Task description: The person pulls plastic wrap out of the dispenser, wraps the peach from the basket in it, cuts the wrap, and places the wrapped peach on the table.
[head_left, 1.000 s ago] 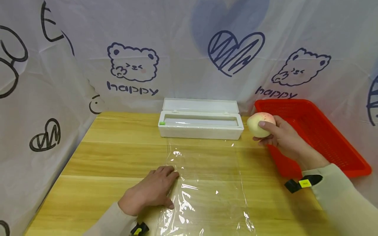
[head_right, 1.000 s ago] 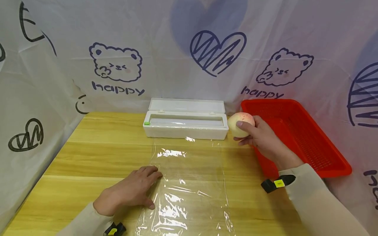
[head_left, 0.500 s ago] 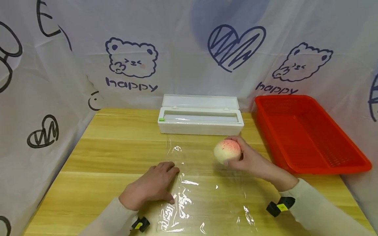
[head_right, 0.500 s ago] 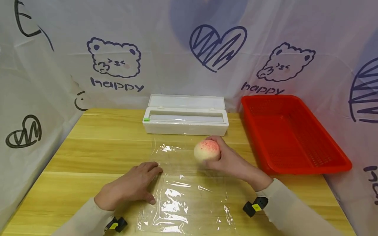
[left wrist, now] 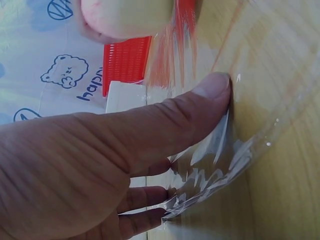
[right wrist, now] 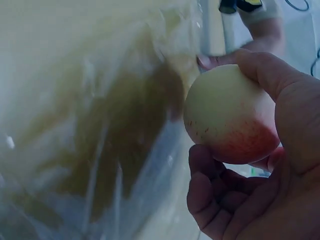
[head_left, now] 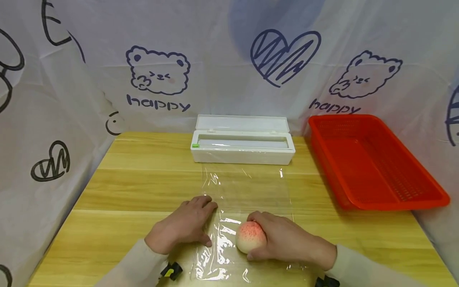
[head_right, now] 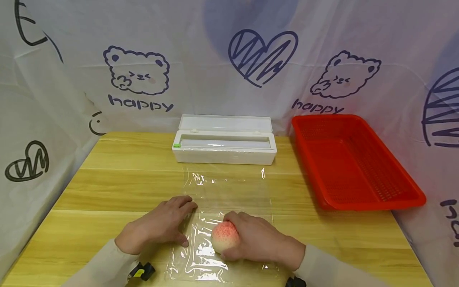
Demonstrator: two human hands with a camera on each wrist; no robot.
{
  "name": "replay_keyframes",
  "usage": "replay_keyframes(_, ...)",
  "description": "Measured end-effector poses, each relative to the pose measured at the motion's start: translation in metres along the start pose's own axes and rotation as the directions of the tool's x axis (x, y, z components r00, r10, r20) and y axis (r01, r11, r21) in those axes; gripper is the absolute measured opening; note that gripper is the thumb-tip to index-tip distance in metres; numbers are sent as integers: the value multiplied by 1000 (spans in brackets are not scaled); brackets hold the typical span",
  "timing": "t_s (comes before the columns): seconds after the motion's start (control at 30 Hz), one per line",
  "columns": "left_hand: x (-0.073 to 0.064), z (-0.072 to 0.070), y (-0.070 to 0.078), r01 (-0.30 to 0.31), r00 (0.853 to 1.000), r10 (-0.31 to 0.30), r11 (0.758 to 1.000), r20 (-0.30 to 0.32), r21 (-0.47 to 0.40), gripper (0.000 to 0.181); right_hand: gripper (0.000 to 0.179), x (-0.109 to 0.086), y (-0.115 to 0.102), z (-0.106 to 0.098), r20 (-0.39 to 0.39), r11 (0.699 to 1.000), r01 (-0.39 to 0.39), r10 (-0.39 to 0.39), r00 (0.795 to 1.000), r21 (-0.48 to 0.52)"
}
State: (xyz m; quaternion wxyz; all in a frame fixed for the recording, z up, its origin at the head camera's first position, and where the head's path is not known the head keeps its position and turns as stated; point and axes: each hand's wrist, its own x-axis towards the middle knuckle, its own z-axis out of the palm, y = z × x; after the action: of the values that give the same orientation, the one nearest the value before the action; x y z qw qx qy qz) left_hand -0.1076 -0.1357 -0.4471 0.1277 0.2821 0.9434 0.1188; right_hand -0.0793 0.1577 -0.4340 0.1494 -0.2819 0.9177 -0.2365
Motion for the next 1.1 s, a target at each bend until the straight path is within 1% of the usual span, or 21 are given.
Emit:
replay_keyframes(0.13,0,0,0,0,1000,0,1000,-3,-1,97,70,-3,-6,9,17,999,5,-5,1000,-35)
replay_keyframes(0.3,0,0,0,3,1000,-3,1000,-4,-1,98,72,-4,-9,14,16,998,6,-5,1000,-57)
replay_keyframes(0.43,-1,0,0,5,1000,-5,1000,-1,-2,99,73,-3,-9,18,-8,997,-12,11,1000,-79)
replay_keyframes(0.6,-3,1,-1,-3,1000,3,1000,-7,-11,98,78,-3,-10,24,-32,994,-12,8,999,-110)
replay_keyframes(0.77,-8,-1,4,-2,999,1,1000,-35,-11,88,83,-5,-11,26,-30,993,-16,13,999,-117)
replay_keyframes(0.8,-10,-2,6,1,999,-1,1000,-46,-2,84,84,-5,-11,26,-29,993,-19,16,999,-113)
replay_keyframes(0.87,-14,-5,13,-4,998,6,999,-62,33,71,85,-6,-10,25,-28,994,-21,18,999,-107)
replay_keyframes(0.93,-20,-8,21,-38,998,43,995,-55,91,55,87,-6,-10,25,-29,993,-17,14,999,-113)
replay_keyframes(1.0,-27,-9,31,-102,994,106,987,-25,123,42,87,-7,-9,25,-34,993,-7,3,999,-120)
replay_keyframes(1.03,-31,-8,35,-139,990,140,981,0,136,40,86,-8,-9,25,-36,992,-2,-2,999,-126)
replay_keyframes(1.1,-36,-5,42,-204,979,197,968,58,147,40,84,-8,-9,25,-43,990,10,-16,999,-139)
